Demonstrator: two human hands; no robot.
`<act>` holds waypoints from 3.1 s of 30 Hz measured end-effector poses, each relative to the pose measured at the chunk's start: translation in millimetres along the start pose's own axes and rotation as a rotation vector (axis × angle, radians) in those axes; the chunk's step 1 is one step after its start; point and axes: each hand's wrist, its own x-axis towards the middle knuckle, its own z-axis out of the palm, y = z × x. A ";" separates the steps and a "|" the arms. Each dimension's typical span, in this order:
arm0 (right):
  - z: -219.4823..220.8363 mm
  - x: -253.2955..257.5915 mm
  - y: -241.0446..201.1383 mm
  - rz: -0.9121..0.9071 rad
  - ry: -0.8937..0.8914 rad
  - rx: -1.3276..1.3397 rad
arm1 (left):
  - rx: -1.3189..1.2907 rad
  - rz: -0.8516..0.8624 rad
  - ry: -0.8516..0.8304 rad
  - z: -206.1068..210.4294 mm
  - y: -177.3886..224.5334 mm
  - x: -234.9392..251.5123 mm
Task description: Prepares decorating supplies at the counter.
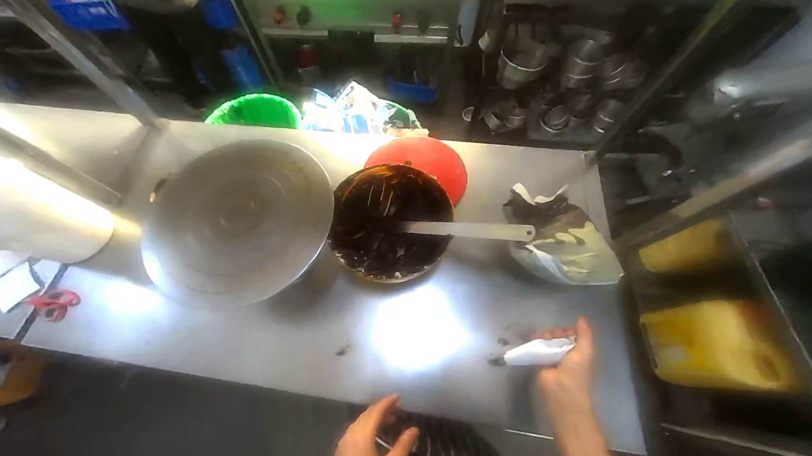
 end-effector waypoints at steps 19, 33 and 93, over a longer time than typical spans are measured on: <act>-9.8 1.5 -23.4 -0.107 -0.066 0.085 | 0.055 0.069 -0.054 -3.7 -8.7 2.4; 2.4 -2.0 -7.0 -0.133 -0.088 -0.032 | 0.077 0.093 -0.098 -5.9 -12.3 3.0; 40.6 -205.1 50.6 -1.112 -1.452 -0.898 | -0.659 -0.127 0.433 -111.0 -45.7 -40.3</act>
